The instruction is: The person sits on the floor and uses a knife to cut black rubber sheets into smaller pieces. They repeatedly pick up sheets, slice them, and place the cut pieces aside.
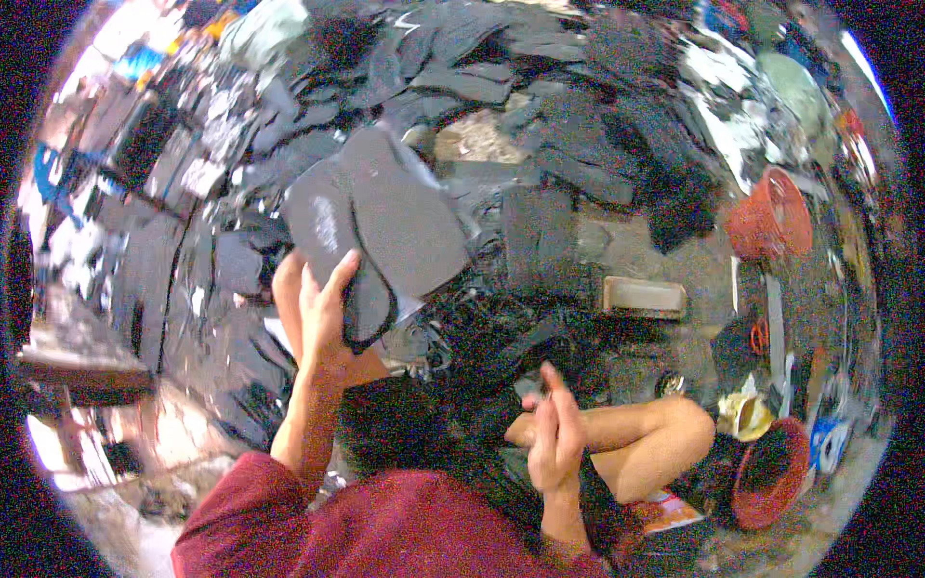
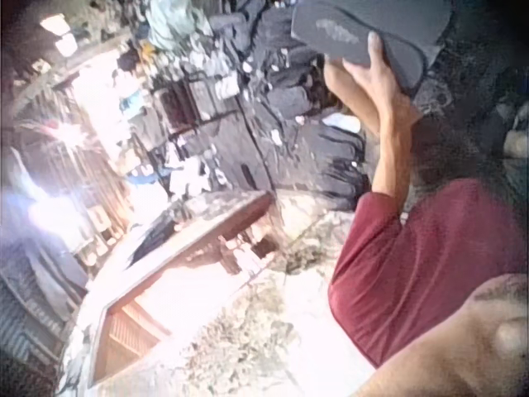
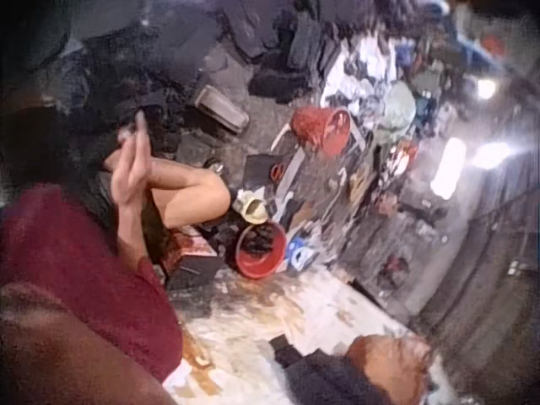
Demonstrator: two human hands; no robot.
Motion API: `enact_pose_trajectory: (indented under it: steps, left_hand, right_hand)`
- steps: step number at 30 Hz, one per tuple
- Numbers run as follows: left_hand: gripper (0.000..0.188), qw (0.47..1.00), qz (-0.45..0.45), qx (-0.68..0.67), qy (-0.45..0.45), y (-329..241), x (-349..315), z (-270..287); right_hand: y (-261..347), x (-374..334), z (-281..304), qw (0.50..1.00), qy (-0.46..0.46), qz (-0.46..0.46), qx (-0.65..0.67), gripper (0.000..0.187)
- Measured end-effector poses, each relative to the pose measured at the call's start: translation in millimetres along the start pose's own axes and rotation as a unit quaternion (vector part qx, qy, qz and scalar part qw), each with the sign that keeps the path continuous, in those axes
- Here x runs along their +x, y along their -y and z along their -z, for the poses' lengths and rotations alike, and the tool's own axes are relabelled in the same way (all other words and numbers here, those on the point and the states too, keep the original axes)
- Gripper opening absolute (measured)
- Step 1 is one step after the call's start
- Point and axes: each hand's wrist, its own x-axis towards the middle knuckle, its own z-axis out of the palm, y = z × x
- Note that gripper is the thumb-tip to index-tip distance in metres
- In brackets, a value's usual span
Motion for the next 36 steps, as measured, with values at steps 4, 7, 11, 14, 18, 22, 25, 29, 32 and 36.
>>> enact_pose_trajectory:
  steps: [4, 7, 11, 14, 18, 22, 25, 29, 32, 36]
  left_hand:
    - [0.063, 0.992, 0.087, -0.095, -0.006, 2.1, 1.8, -9.7]
    - [0.061, 0.986, 0.110, -0.123, 0.010, 4.5, 3.2, -9.9]
    - [0.061, 0.985, 0.129, -0.113, 0.016, 7.7, -7.2, -11.4]
    - [0.063, 0.990, 0.106, -0.092, 0.018, 14.2, -16.4, -11.4]
    - [0.062, 0.989, 0.127, -0.077, 0.021, 14.4, -17.6, -10.5]
    - [0.058, 0.990, 0.122, -0.063, 0.013, 15.9, -12.4, -3.0]
    - [0.056, 0.989, 0.118, -0.085, 0.021, 12.8, -12.4, -3.1]
    - [0.052, 0.990, 0.098, -0.099, 0.032, 22.7, -13.4, -6.1]
    - [0.052, 0.992, 0.086, -0.095, 0.018, 21.0, -12.4, -8.6]
    - [0.057, 0.989, 0.092, -0.109, 0.023, 15.7, -16.1, -19.1]
  right_hand:
    - [-4.0, -43.5, 7.9, 0.991, 0.090, 0.014, -0.101, 0.034]
    - [-9.5, -46.7, 11.4, 0.988, 0.106, -0.018, -0.113, 0.030]
    - [-11.7, -40.2, 1.4, 0.984, 0.099, 0.012, -0.145, 0.028]
    - [-7.2, -15.7, -20.1, 0.980, 0.105, 0.050, -0.163, 0.028]
    - [-13.1, 14.2, -37.8, 0.971, 0.169, 0.035, -0.164, 0.033]
    - [-6.4, 41.3, -67.8, 0.973, 0.162, 0.049, -0.155, 0.032]
    - [-17.3, 59.6, -89.4, 0.975, 0.125, 0.126, -0.137, 0.031]
    - [-77.1, 63.3, -132.8, 0.993, 0.115, -0.025, 0.020, 0.030]
    - [-65.9, 82.8, -159.0, 0.983, 0.093, 0.123, -0.102, 0.038]
    - [-77.8, 86.0, -184.8, 0.954, 0.022, 0.234, -0.185, 0.050]
